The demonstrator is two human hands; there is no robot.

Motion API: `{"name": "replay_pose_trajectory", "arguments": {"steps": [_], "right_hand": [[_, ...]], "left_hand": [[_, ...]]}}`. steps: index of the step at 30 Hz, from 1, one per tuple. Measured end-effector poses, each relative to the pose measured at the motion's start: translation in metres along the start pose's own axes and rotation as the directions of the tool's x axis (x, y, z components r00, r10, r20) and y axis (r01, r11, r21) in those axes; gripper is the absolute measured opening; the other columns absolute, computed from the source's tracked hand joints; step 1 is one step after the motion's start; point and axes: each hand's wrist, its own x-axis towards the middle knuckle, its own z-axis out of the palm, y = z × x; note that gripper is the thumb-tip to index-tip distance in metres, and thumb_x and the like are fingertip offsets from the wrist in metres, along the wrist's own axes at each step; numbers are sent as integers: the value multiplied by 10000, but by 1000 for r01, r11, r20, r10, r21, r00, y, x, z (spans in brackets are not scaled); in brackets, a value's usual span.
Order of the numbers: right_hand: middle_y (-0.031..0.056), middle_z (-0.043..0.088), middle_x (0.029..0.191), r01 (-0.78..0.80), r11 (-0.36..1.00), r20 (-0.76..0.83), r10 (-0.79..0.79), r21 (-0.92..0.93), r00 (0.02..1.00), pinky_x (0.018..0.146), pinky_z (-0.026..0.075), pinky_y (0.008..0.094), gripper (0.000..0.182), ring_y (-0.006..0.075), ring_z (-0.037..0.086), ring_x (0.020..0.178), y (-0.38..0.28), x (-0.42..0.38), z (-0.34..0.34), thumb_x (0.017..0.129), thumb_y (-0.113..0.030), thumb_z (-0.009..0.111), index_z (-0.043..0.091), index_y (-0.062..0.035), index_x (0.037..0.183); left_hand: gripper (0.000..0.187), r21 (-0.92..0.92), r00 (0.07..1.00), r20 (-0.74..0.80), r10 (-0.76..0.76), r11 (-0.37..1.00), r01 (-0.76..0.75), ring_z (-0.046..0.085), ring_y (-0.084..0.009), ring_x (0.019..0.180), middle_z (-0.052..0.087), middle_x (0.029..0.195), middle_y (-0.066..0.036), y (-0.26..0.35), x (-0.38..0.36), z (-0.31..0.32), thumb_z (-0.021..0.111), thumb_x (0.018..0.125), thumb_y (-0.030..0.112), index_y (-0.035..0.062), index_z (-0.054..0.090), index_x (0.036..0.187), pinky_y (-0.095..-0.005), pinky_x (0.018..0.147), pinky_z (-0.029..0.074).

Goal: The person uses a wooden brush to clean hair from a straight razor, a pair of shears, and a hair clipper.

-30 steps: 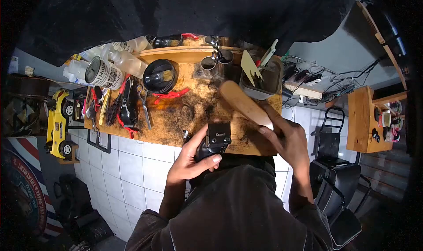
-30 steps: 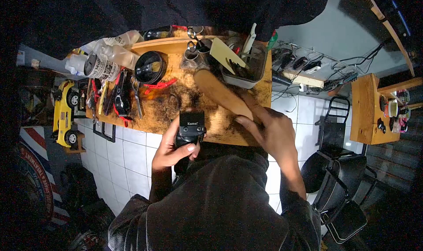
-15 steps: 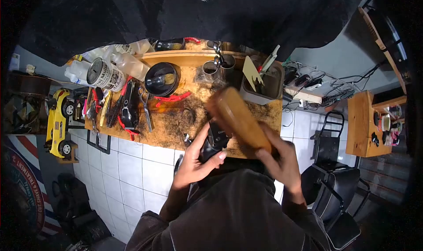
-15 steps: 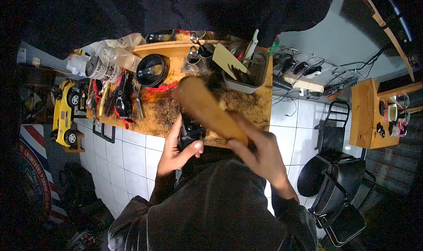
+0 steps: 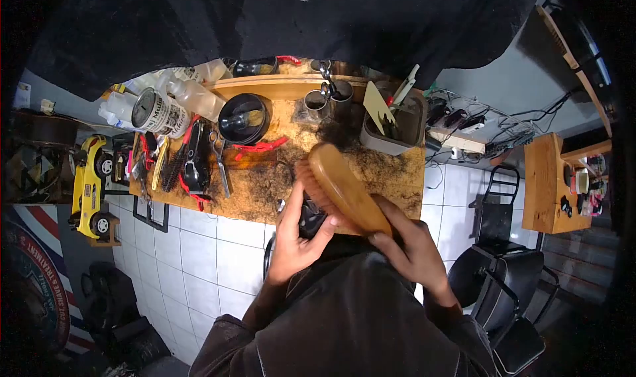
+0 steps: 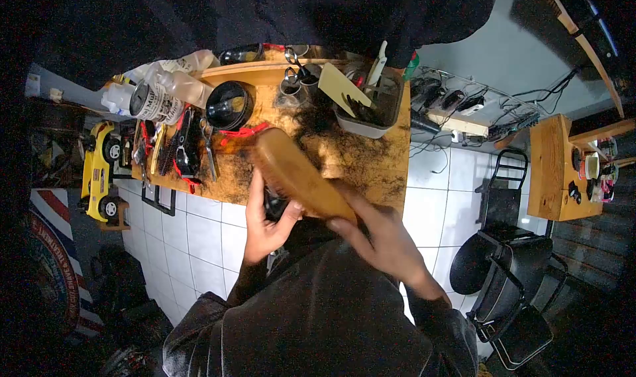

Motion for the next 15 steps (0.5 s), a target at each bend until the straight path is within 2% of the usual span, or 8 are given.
{"name": "replay_pose_trajectory", "arguments": {"steps": [1, 3, 5, 7, 9, 11, 13, 15], "right_hand": [[267, 595, 1133, 1, 1000, 0, -1, 0, 1000, 913, 453, 374, 466, 394, 593, 1064, 1, 2, 0, 911, -210, 597, 464, 11, 1300], [267, 608, 1099, -401, 911, -15, 404, 100, 914, 897, 464, 387, 455, 395, 598, 1054, 3, 6, -1, 921, -239, 582, 471, 11, 1285], [263, 619, 1078, -374, 924, -33, 378, 86, 925, 886, 473, 402, 456, 395, 603, 1045, 5, 3, -4, 925, -263, 574, 473, 7, 1278], [259, 609, 1097, -152, 985, -27, 155, 78, 988, 893, 466, 408, 447, 392, 589, 1072, 7, -8, -1, 916, -263, 589, 485, -3, 1265], [252, 569, 1146, -94, 993, 28, 92, 76, 995, 903, 438, 382, 443, 369, 581, 1079, 5, -8, 4, 900, -161, 575, 445, 27, 1280], [241, 562, 1183, -84, 994, 68, 88, -66, 994, 932, 424, 381, 441, 362, 565, 1115, -1, -3, 12, 901, -170, 577, 445, 24, 1275], [236, 579, 1158, -102, 995, 26, 102, 2, 994, 911, 437, 381, 456, 356, 586, 1079, 10, 0, 19, 902, -189, 587, 445, 24, 1279], [241, 602, 1112, -352, 926, -61, 363, 137, 930, 890, 459, 422, 443, 370, 582, 1083, 11, 6, 18, 903, -251, 607, 498, 10, 1244]], "left_hand": [[689, -154, 989, -10, -147, 977, 144, 528, -176, 1062, 529, 1223, -152, 0, -3, 2, 650, 846, 40, -53, 267, 1410, -293, 929, 410], [695, -212, 986, -58, -155, 967, 140, 517, -146, 1035, 524, 1218, -122, -1, -6, 3, 636, 852, 22, -43, 247, 1423, -271, 910, 413], [693, -237, 986, -86, -143, 964, 120, 509, -137, 1033, 512, 1232, -122, 0, -4, 2, 636, 849, 12, -52, 248, 1420, -265, 900, 417], [697, -213, 980, -105, -170, 966, 145, 504, -143, 1050, 497, 1252, -125, -6, -5, 1, 643, 844, 12, -57, 251, 1416, -269, 906, 418], [691, 60, 983, -121, 135, 990, -128, 510, -156, 1060, 491, 1249, -124, -21, -4, 0, 646, 843, 13, -49, 261, 1413, -281, 921, 421], [690, 65, 984, -74, 161, 986, -156, 533, -160, 1035, 507, 1221, -123, -17, -4, 1, 660, 839, 30, -47, 275, 1407, -285, 901, 444], [693, -370, 972, -78, -222, 912, 178, 565, -130, 935, 544, 1137, -106, 1, -5, 7, 654, 846, 35, -34, 264, 1415, -255, 807, 478], [699, -373, 982, -82, -169, 919, 127, 569, -93, 793, 572, 1025, -79, -3, -6, 4, 635, 857, 26, -12, 240, 1431, -220, 682, 484]]}}
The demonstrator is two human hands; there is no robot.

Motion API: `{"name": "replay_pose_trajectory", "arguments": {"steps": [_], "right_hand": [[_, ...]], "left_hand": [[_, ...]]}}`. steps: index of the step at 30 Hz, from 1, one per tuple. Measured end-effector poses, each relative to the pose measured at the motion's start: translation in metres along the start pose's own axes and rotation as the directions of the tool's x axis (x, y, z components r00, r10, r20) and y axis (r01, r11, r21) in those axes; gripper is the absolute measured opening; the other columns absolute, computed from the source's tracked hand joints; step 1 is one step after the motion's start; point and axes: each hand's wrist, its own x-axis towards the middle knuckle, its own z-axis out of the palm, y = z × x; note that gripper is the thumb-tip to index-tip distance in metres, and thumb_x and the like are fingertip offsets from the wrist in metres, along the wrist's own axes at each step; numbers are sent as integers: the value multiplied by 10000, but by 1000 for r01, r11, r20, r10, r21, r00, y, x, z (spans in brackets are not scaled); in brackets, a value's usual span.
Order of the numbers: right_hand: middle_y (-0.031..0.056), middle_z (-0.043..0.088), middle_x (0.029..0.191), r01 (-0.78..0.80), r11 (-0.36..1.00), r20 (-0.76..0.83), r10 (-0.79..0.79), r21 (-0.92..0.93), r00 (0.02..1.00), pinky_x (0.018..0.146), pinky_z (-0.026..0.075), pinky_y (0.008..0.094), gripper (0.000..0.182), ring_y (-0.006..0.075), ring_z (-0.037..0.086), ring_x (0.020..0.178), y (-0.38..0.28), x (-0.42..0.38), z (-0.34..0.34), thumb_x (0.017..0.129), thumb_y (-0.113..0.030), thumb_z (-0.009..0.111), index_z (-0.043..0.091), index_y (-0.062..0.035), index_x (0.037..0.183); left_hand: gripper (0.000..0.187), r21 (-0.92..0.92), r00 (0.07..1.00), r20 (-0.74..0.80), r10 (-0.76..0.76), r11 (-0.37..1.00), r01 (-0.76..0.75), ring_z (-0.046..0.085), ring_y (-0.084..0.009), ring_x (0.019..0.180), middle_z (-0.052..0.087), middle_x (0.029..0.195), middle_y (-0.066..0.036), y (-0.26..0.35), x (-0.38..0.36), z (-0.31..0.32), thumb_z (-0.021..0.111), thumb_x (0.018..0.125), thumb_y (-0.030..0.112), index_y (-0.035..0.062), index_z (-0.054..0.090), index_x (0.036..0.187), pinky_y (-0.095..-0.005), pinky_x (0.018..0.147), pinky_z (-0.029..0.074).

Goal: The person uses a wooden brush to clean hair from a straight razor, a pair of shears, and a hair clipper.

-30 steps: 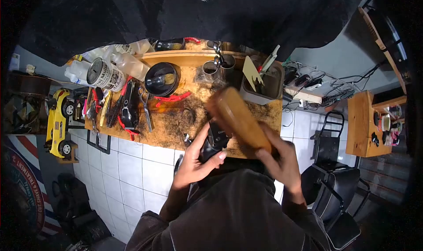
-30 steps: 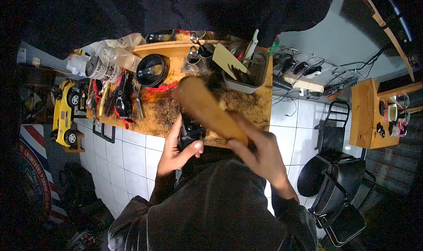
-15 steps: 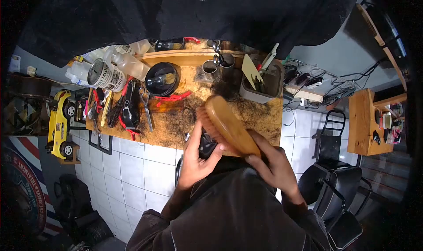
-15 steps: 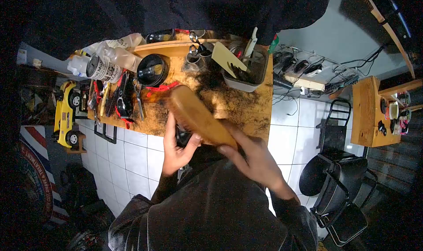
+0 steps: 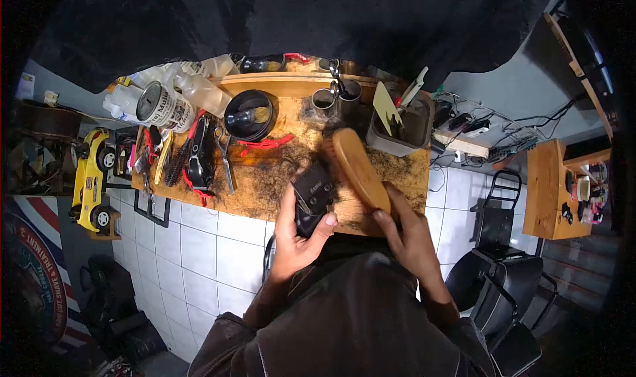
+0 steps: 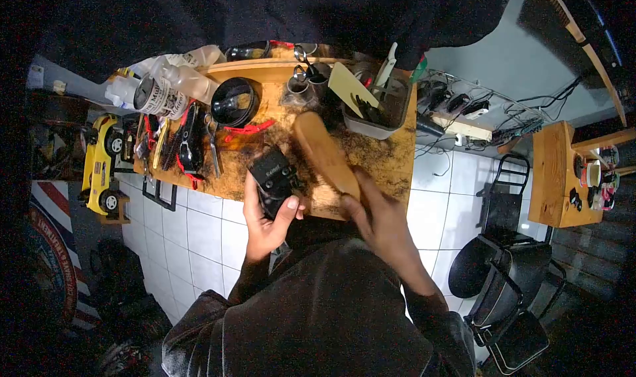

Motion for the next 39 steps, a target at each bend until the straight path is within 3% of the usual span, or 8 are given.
{"name": "replay_pose_trajectory", "arguments": {"steps": [8, 12, 15, 25, 27, 32, 36, 39], "right_hand": [[229, 598, 1148, 403, 891, 32, -406, -211, 913, 941, 436, 400, 485, 375, 578, 1081, 7, -3, -3, 830, -246, 701, 555, 17, 1210], [230, 637, 1077, 41, 998, -168, -49, -53, 985, 889, 472, 391, 459, 349, 625, 1023, 22, 14, -6, 819, -215, 719, 576, 14, 1190], [225, 647, 1069, 198, 980, -125, -194, 19, 973, 873, 480, 371, 407, 312, 637, 1023, 23, 8, -11, 814, -184, 724, 608, 27, 1142], [198, 658, 1042, 414, 884, -70, -437, -219, 897, 825, 491, 319, 433, 255, 664, 933, 4, 15, -2, 777, -111, 733, 585, 53, 1150], [191, 645, 1080, 279, 953, -130, -263, 118, 956, 883, 468, 391, 444, 328, 621, 1017, 2, 10, -4, 733, -180, 781, 638, -22, 1123], [176, 645, 1093, 446, 892, 71, -441, -71, 895, 893, 466, 395, 466, 345, 615, 1025, 26, 8, -17, 719, -196, 794, 640, -38, 1129], [219, 647, 1075, 520, 830, 59, -520, -204, 852, 859, 480, 338, 471, 307, 652, 979, 16, 12, -4, 761, -135, 751, 584, 52, 1159], [191, 617, 1158, 426, 893, -72, -439, -145, 896, 920, 447, 373, 477, 324, 621, 1008, 3, 18, -1, 778, -156, 742, 582, -2, 1199]], "left_hand": [[669, -71, 957, 270, 104, 994, -88, 578, -127, 739, 556, 1018, -117, -5, 3, -6, 561, 897, 16, 40, 180, 1446, -240, 559, 482], [668, -307, 975, 201, -92, 939, 152, 560, -148, 701, 518, 1089, -122, 14, 5, -4, 521, 921, 21, 124, 148, 1465, -261, 533, 467], [687, -500, 913, 309, -266, 772, 394, 536, -170, 747, 464, 1101, -115, 20, 2, -11, 486, 933, 31, 171, 106, 1488, -288, 556, 465], [692, 113, 770, 526, -361, 927, 357, 553, -118, 735, 523, 916, -57, 13, 13, -4, 557, 903, 2, 107, 171, 1468, -255, 545, 482], [688, 35, 793, 492, -359, 918, 394, 554, -120, 742, 525, 922, -59, 17, 13, -4, 557, 905, 6, 107, 175, 1467, -259, 544, 483], [643, -367, 855, 359, -375, 785, 499, 545, -138, 724, 546, 970, -85, 24, 11, -17, 533, 898, -12, 88, 221, 1452, -253, 529, 472], [605, 25, 779, 557, -286, 944, 329, 554, -132, 721, 546, 959, -94, 15, 12, -19, 533, 895, 4, 81, 272, 1435, -236, 538, 453], [633, -109, 794, 532, -294, 906, 408, 565, -138, 715, 560, 1049, -138, 19, 14, -8, 521, 899, 41, 106, 237, 1462, -254, 578, 470]]}}
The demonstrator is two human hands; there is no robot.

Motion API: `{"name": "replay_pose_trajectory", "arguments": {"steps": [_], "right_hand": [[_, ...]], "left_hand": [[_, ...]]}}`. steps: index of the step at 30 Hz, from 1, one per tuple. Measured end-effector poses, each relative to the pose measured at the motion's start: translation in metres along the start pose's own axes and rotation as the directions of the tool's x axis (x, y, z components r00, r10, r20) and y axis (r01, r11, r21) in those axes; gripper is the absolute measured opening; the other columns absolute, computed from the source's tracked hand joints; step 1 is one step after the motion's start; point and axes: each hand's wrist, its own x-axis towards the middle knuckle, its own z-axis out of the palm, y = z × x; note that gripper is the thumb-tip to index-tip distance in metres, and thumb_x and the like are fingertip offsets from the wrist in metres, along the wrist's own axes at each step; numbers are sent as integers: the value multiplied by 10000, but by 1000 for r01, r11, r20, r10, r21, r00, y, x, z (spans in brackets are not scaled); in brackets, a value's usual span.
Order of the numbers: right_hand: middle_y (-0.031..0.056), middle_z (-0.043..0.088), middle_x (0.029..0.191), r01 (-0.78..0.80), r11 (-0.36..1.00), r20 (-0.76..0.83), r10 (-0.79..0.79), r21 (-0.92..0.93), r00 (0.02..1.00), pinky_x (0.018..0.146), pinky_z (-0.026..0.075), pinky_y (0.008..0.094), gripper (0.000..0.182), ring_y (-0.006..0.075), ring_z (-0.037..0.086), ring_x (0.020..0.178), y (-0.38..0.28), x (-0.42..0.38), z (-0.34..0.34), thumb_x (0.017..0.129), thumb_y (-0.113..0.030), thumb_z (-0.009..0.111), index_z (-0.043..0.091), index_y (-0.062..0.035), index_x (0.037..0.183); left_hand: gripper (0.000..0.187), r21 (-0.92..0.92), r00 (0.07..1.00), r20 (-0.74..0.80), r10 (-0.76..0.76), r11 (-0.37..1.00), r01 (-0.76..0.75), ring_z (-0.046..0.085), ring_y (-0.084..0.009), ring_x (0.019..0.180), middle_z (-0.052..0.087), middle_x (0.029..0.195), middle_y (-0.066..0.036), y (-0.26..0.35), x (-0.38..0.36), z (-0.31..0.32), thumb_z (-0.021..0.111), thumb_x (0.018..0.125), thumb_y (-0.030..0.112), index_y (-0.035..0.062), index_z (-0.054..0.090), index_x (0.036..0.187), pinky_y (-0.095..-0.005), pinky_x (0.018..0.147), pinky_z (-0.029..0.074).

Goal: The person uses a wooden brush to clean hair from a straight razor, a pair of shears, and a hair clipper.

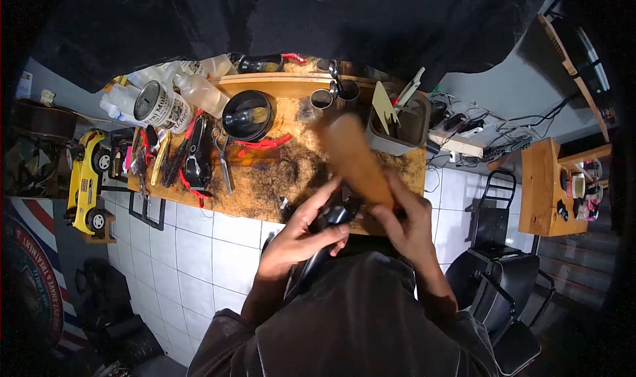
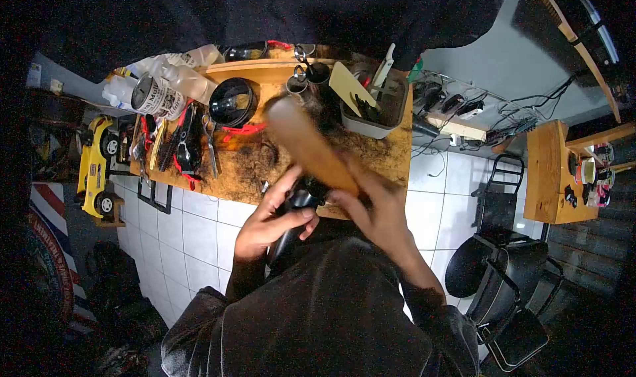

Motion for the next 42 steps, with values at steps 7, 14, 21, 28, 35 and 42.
{"name": "replay_pose_trajectory", "arguments": {"steps": [7, 14, 21, 28, 35, 42], "right_hand": [[228, 612, 1153, -207, 924, 114, 179, 321, 977, 923, 440, 322, 458, 269, 610, 1063, 10, -20, -24, 838, -126, 677, 524, 56, 1229], [231, 600, 1169, -155, 982, 27, 153, 103, 988, 955, 418, 356, 456, 298, 571, 1127, -1, -9, 3, 848, -138, 676, 523, 58, 1230], [231, 557, 1190, -164, 954, -94, 192, 249, 977, 939, 413, 350, 450, 284, 566, 1095, -4, 4, 0, 930, -110, 513, 381, 47, 1330], [300, 559, 1158, -158, 987, 151, 153, 17, 977, 913, 443, 405, 506, 398, 560, 1123, -7, -15, 8, 927, -146, 530, 335, 0, 1370], [239, 611, 1099, -175, 977, -155, 193, 125, 969, 868, 458, 338, 480, 275, 614, 1022, -19, 22, -2, 934, -124, 499, 351, 27, 1365], [243, 574, 1194, -108, 988, -17, 110, 114, 994, 948, 419, 357, 524, 279, 572, 1119, 3, -17, 1, 915, -185, 556, 381, 47, 1351]], "left_hand": [[622, -432, 979, -182, 94, 886, -166, 597, -171, 758, 546, 1140, -134, 4, 0, -5, 458, 965, 246, 167, 145, 1496, -283, 572, 521], [621, -234, 984, -166, 65, 967, -104, 572, -159, 753, 544, 971, -109, -12, 6, -1, 543, 922, 74, 80, 207, 1444, -279, 571, 511], [604, -276, 970, -237, 49, 954, -116, 614, -183, 781, 551, 1050, -118, -9, 6, -3, 595, 881, 24, 103, 267, 1381, -289, 598, 534], [637, -210, 970, -242, 22, 975, -74, 625, -172, 730, 588, 1023, -125, 11, 0, -4, 632, 854, 36, 141, 241, 1345, -277, 539, 531], [674, 171, 991, -123, 50, 985, -28, 604, -112, 729, 613, 965, -85, -2, 8, 16, 682, 814, 5, 90, 260, 1332, -248, 529, 497], [652, -489, 983, -180, 19, 866, -106, 625, -194, 885, 547, 1122, -159, -1, 6, -4, 520, 908, 6, 137, 159, 1435, -317, 646, 553]]}}
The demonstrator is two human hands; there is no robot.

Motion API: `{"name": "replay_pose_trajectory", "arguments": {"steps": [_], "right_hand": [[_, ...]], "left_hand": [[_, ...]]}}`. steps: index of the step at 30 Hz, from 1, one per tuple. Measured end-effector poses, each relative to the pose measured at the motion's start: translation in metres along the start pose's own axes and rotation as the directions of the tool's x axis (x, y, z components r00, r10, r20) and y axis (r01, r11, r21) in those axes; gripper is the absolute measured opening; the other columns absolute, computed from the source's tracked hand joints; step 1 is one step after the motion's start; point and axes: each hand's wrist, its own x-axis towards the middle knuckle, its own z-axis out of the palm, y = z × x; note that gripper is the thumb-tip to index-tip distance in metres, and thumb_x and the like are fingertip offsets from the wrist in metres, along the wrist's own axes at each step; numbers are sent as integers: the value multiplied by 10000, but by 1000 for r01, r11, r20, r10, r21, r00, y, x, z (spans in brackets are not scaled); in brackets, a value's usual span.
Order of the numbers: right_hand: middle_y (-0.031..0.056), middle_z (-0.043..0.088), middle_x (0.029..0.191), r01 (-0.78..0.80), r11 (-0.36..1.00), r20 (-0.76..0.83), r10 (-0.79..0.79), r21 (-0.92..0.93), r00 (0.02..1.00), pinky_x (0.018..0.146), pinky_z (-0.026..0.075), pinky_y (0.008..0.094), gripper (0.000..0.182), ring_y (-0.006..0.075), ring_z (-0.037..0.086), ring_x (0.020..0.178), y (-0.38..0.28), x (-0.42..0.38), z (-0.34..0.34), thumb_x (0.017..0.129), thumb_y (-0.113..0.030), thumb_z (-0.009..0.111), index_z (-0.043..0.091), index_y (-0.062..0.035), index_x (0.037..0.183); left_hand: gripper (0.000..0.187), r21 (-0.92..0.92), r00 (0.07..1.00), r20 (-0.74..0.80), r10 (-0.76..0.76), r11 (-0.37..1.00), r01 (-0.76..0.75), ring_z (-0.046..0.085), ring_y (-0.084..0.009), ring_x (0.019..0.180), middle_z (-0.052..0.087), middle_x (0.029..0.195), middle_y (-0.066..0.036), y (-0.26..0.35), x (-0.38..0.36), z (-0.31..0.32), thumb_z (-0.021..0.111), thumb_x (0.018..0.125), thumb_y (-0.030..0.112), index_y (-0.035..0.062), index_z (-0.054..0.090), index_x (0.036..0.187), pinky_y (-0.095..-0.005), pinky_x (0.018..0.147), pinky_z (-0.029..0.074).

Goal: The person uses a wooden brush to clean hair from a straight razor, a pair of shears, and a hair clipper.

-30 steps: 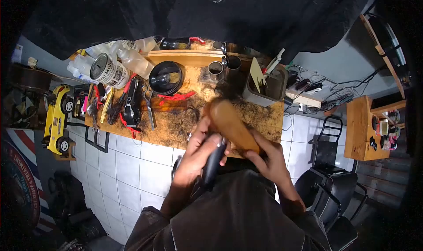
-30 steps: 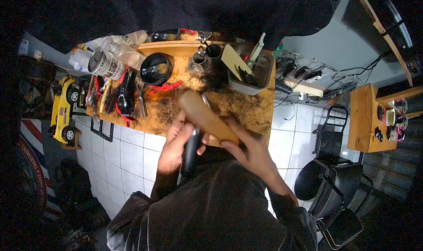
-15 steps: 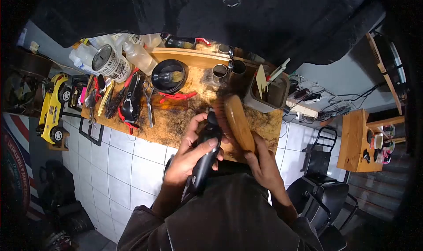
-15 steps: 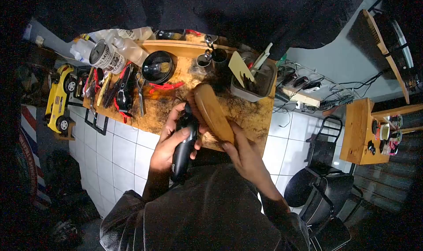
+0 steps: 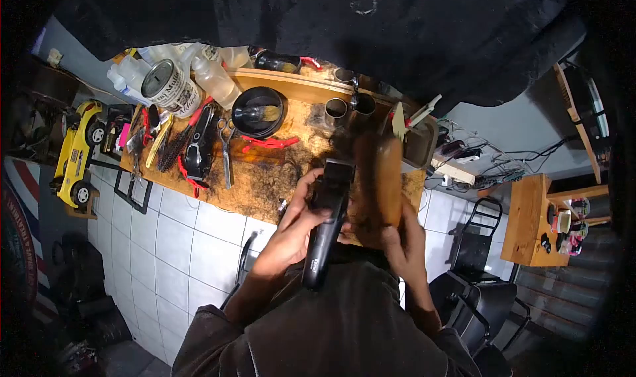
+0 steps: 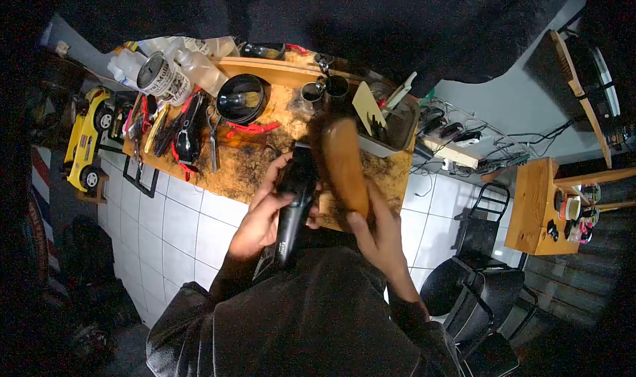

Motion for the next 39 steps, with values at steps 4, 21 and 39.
{"name": "replay_pose_trajectory", "arguments": {"steps": [4, 21, 39], "right_hand": [[253, 593, 1161, -42, 998, 53, 44, -42, 998, 912, 455, 350, 520, 294, 609, 1070, 5, 2, 7, 876, -128, 628, 430, 51, 1322], [217, 637, 1086, 80, 996, -34, -81, -45, 996, 874, 466, 317, 465, 207, 620, 989, 5, 9, 8, 839, -71, 653, 504, 76, 1254], [188, 651, 1006, -148, 974, 44, 143, 172, 989, 858, 454, 289, 410, 165, 598, 955, -9, 23, -14, 884, -124, 615, 526, 82, 1227]], "left_hand": [[711, 211, 999, 32, 25, 977, -31, 626, -229, 942, 531, 1140, -152, -3, -5, 11, 541, 904, 4, 133, 119, 1462, -356, 680, 573], [782, 483, 979, 141, -150, 873, 64, 549, -128, 733, 548, 1065, -87, -2, -6, 0, 607, 856, -13, 134, 126, 1454, -258, 548, 470], [781, 442, 955, 191, -226, 889, 122, 543, -194, 763, 518, 1059, -136, 2, -5, 5, 559, 847, -46, 153, 134, 1472, -275, 602, 457]]}}
